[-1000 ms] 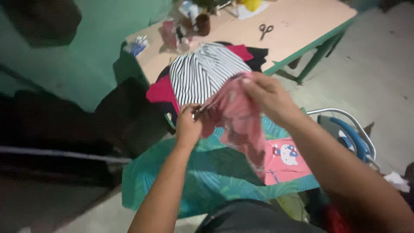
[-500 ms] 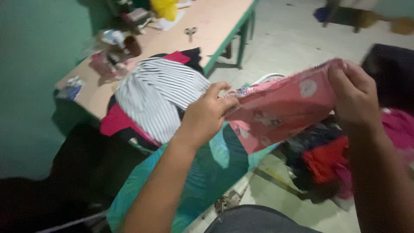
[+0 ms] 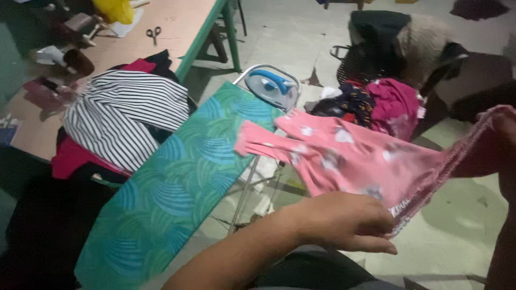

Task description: The person irons a pink Hello Kitty patterned garment and a pink t-shirt on an ironing board. They smooth the fabric, use the iron, flip the items, and place the finished pieces aside.

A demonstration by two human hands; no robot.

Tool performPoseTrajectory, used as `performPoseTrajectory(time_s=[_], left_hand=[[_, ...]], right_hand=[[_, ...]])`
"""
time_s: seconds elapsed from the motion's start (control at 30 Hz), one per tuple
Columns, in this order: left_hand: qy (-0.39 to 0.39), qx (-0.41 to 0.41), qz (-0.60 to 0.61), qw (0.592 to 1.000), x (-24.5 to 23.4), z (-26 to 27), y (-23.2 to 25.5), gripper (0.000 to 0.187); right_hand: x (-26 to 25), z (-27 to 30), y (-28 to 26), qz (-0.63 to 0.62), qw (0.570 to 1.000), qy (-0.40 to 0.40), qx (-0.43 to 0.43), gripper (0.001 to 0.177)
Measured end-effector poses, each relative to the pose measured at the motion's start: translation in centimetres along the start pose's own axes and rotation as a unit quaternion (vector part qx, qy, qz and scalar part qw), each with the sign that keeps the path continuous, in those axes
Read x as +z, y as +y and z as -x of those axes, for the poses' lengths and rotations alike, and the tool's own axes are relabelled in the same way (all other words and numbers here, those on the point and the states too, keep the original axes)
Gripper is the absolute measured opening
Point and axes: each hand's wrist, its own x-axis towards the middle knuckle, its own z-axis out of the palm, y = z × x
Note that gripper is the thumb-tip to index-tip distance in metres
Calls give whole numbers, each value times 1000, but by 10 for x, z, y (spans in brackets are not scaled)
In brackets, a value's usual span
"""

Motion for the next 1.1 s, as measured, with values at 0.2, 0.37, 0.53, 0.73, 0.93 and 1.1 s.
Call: performPoseTrajectory(time_s=[0.2,0.37,0.53,0.73,0.93,1.1], left_hand=[[159,-80,-102,979,-50,6,16,28],[294,-179,-129,930,-80,48,39,22],[372,-322,-23,870,-89,104,43,28],[303,-245,-289,875,-101,126,50,65],[346,-326,-59,878,-84,101,36,28],[367,-298,-85,877,-93,104,46,20]], right_hand=[[14,-2,-39,-61,998,-14,0,23],[66,-7,-83,-148,982,-108,-36,24],[120,-12,-114,-167,966,-193,-45,28],[210,2,-156,-110,916,-371,-104,29],[262,31,-166,-229,849,-463,-110,28],[298,50,-122,-206,806,-547,-92,68]])
